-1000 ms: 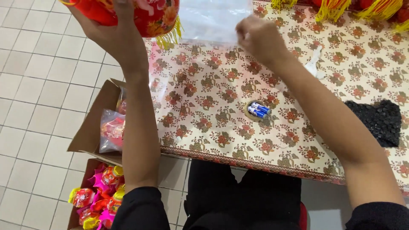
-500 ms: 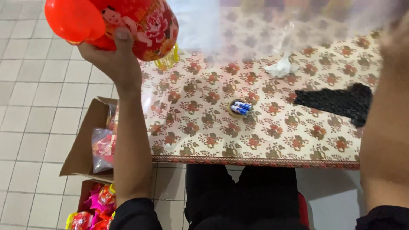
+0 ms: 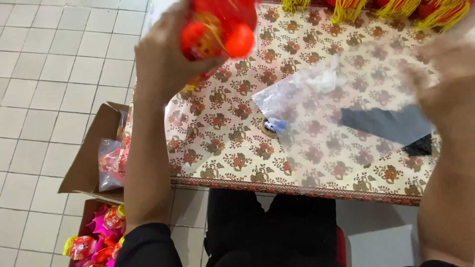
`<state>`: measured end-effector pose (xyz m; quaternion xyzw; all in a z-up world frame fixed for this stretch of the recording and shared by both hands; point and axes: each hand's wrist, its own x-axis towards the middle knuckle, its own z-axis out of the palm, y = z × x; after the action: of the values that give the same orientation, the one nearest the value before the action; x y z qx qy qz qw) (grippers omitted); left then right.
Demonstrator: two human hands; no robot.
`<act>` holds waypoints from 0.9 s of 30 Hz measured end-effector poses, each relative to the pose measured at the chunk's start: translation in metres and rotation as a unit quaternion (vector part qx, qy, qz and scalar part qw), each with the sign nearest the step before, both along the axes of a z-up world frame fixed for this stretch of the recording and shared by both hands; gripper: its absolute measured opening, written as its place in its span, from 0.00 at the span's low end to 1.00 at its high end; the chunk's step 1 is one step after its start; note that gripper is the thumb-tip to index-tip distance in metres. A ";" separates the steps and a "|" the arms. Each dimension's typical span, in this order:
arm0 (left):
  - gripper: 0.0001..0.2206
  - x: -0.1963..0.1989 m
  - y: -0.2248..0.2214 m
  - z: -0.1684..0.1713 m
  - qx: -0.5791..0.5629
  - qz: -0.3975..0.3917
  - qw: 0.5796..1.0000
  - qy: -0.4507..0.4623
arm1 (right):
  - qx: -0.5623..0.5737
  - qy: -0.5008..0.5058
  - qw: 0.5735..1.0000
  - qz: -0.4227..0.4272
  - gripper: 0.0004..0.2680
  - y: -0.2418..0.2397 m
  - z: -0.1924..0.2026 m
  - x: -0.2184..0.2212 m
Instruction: Assembling decorative lanterns by attaching plastic handles and then packaging them into individual plastic bags.
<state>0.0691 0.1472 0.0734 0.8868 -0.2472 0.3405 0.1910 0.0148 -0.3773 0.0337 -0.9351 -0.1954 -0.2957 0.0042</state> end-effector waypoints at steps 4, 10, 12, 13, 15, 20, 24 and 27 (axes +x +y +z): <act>0.45 0.003 -0.008 -0.006 0.109 -0.016 0.990 0.094 | 0.012 0.239 0.922 0.303 0.22 0.105 0.028 -0.007; 0.46 0.001 -0.005 -0.004 0.115 -0.010 0.983 0.141 | -0.054 0.349 0.899 0.260 0.20 0.104 -0.026 0.007; 0.46 0.000 -0.004 -0.003 0.121 0.000 0.982 0.142 | -0.027 0.324 0.909 0.260 0.16 0.109 -0.024 0.002; 0.46 0.000 -0.004 -0.003 0.129 0.007 0.981 0.143 | 0.001 0.298 0.919 0.259 0.13 0.111 -0.022 -0.002; 0.45 -0.001 -0.005 -0.003 0.133 0.002 0.982 0.134 | 0.050 0.291 0.919 0.261 0.11 0.116 -0.011 -0.006; 0.45 -0.008 -0.003 0.004 0.136 -0.014 0.986 0.095 | 0.245 0.218 0.901 0.283 0.07 0.086 -0.019 0.009; 0.44 -0.017 -0.008 0.012 0.118 -0.028 0.990 0.068 | 0.284 0.196 0.905 0.248 0.05 0.075 -0.016 0.010; 0.46 -0.020 -0.014 0.009 0.122 -0.050 0.990 0.058 | 0.308 0.187 0.908 0.211 0.03 0.073 -0.019 0.008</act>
<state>0.0494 0.1330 0.0828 0.9083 -0.3191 0.2459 0.1125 0.0226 -0.3047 0.0148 -0.8623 -0.2831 -0.1530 0.3911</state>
